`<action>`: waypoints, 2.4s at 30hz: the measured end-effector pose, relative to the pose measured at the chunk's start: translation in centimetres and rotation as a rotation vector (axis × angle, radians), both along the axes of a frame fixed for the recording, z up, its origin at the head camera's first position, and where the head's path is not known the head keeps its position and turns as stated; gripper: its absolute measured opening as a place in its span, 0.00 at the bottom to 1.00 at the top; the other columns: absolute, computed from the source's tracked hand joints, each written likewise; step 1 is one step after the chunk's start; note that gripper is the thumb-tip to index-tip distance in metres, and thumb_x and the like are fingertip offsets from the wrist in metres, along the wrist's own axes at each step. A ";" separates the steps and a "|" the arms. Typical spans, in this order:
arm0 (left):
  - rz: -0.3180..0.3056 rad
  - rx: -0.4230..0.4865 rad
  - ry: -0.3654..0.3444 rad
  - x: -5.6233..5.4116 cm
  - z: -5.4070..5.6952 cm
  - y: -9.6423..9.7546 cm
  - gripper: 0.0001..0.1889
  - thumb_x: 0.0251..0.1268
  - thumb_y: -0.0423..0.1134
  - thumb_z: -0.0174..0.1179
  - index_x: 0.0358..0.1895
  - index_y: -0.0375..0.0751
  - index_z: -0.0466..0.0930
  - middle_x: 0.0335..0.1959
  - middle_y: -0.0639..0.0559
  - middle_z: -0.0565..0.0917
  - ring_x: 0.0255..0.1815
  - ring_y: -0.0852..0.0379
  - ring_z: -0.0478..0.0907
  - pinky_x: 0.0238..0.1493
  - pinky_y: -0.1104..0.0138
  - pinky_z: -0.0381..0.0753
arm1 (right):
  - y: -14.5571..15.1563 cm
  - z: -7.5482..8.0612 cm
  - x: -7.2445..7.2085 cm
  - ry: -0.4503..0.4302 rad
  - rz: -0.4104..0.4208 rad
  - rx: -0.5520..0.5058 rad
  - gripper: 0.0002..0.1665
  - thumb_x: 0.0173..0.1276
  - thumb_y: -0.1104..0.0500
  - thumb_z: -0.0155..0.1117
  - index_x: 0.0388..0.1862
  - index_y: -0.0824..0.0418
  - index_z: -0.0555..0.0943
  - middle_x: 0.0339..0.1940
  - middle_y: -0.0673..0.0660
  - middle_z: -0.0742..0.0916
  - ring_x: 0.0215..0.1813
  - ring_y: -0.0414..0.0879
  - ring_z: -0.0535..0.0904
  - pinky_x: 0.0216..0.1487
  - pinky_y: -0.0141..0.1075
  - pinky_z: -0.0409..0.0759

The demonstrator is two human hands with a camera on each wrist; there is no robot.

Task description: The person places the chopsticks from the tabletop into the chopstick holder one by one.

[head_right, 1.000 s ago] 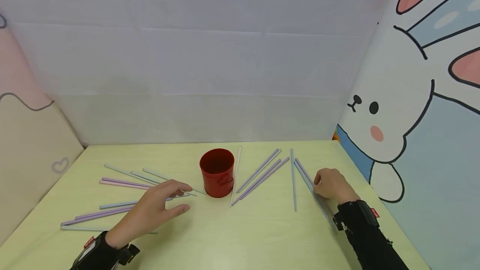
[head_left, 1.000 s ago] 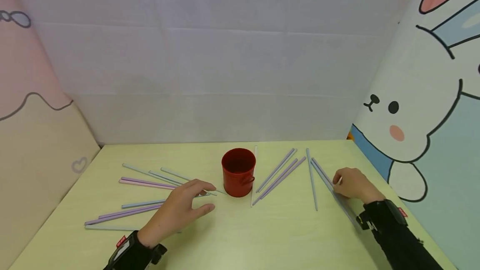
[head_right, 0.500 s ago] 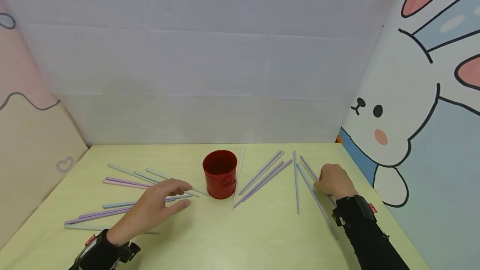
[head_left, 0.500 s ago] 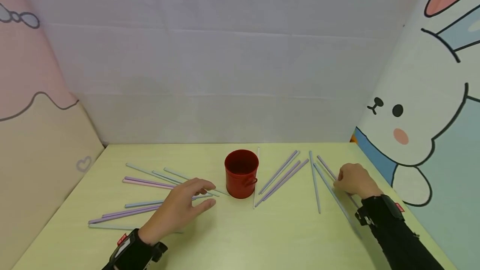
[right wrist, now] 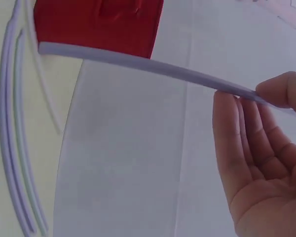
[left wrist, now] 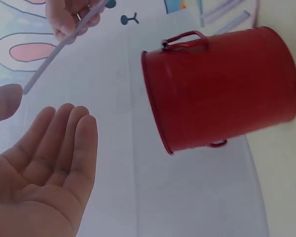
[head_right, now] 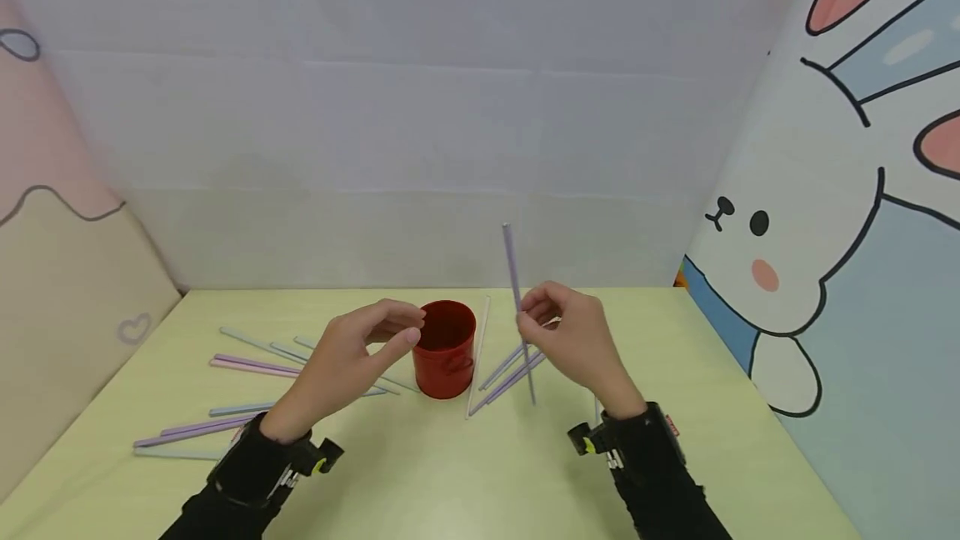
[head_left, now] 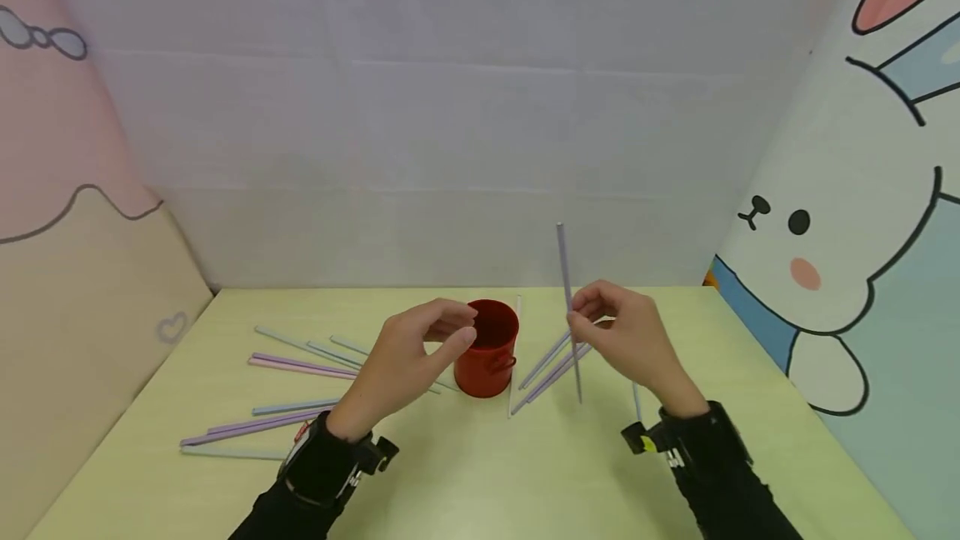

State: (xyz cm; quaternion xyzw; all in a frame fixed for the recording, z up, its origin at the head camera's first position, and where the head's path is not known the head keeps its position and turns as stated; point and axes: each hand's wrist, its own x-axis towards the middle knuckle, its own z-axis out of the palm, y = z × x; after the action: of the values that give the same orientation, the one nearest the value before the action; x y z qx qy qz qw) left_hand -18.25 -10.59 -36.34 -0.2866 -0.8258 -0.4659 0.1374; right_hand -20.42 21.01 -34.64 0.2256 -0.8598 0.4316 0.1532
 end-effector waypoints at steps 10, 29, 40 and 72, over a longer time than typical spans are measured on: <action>0.034 0.169 0.028 -1.5 2.7 2.6 0.13 0.77 0.42 0.66 0.59 0.45 0.86 0.47 0.56 0.90 0.47 0.60 0.88 0.52 0.63 0.88 | -7.1 0.1 0.8 -0.085 0.259 -0.164 0.06 0.72 0.68 0.69 0.44 0.60 0.85 0.37 0.54 0.89 0.39 0.45 0.88 0.44 0.36 0.91; 0.070 0.283 0.058 -1.0 4.7 2.0 0.08 0.74 0.37 0.69 0.51 0.42 0.87 0.40 0.53 0.90 0.41 0.59 0.88 0.49 0.65 0.89 | -5.1 -1.7 -1.2 -0.102 0.172 -0.173 0.24 0.78 0.60 0.68 0.69 0.62 0.75 0.63 0.61 0.85 0.63 0.56 0.83 0.66 0.50 0.84; 0.061 0.299 0.172 -3.4 9.0 1.4 0.08 0.75 0.35 0.67 0.51 0.37 0.86 0.39 0.50 0.90 0.38 0.57 0.87 0.46 0.66 0.89 | -4.7 -6.2 -3.2 -0.481 0.328 -0.136 0.56 0.70 0.50 0.77 0.85 0.60 0.54 0.82 0.61 0.68 0.82 0.63 0.64 0.81 0.60 0.63; 0.206 0.172 0.006 -9.5 0.1 2.6 0.07 0.75 0.40 0.68 0.47 0.41 0.87 0.38 0.50 0.90 0.39 0.54 0.86 0.47 0.61 0.88 | -7.5 -8.1 -2.8 -0.354 0.250 -0.128 0.50 0.67 0.57 0.80 0.80 0.60 0.62 0.73 0.59 0.78 0.72 0.58 0.76 0.68 0.54 0.82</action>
State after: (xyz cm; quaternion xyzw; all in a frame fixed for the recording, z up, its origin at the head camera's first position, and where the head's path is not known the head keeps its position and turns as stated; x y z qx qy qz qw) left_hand -27.71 -8.01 -36.25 -0.1890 -0.8075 -0.5176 0.2108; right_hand -23.18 13.51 -42.71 0.2410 -0.8097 0.5336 -0.0406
